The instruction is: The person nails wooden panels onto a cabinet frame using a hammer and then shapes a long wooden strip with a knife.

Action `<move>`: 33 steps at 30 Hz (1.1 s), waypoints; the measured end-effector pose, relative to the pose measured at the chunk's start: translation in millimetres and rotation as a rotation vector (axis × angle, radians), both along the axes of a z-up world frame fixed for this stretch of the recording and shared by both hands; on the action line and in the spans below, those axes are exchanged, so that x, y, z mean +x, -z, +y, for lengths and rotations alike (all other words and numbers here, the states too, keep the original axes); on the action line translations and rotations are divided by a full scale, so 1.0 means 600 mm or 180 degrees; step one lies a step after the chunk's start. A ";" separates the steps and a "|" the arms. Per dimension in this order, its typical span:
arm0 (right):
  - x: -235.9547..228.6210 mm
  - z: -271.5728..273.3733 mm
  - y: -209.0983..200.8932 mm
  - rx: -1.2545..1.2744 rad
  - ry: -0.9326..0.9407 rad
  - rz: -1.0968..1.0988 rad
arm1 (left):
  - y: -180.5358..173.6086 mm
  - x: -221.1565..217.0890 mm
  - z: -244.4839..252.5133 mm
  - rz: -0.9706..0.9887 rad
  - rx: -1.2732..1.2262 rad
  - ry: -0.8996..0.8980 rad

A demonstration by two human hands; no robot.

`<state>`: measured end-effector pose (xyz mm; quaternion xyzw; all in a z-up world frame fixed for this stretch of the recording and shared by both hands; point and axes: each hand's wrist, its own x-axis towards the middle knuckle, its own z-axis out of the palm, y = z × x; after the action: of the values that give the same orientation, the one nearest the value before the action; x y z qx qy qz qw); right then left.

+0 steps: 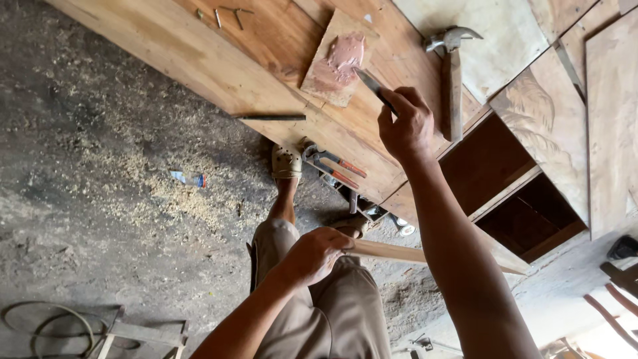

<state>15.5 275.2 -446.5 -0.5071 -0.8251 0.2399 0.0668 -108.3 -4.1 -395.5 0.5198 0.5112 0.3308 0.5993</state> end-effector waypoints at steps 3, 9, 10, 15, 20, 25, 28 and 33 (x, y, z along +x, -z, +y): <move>-0.013 -0.008 0.018 -0.0301 0.0044 0.0120 | 0.000 0.000 -0.008 0.0096 0.0058 0.0056; -0.016 -0.009 0.060 -0.0358 0.0138 0.0082 | 0.002 -0.011 -0.004 -0.0001 0.0030 0.0006; -0.013 -0.011 0.064 -0.0349 0.0134 0.0128 | 0.001 -0.010 -0.005 0.0036 0.0032 -0.0016; -0.003 -0.013 0.071 -0.0558 0.0177 0.0148 | 0.000 -0.005 -0.005 0.0071 0.0044 -0.0037; -0.005 -0.012 0.075 -0.0827 0.0237 0.0015 | 0.008 -0.006 -0.010 -0.0043 0.0045 -0.0104; -0.002 -0.011 0.082 -0.0885 0.0239 -0.0035 | 0.008 0.005 -0.011 0.0074 0.0091 -0.0076; -0.008 -0.004 0.090 -0.1048 0.0362 -0.0148 | 0.010 0.005 -0.012 0.0101 0.0118 -0.0090; -0.019 0.003 0.047 -0.2891 0.1164 0.1195 | 0.002 -0.003 -0.015 0.0106 0.0008 0.0019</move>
<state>3.9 277.2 -474.8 -0.5689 -0.5098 0.6447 0.0277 -110.0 -13.2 -396.8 0.5275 0.5191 0.3210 0.5909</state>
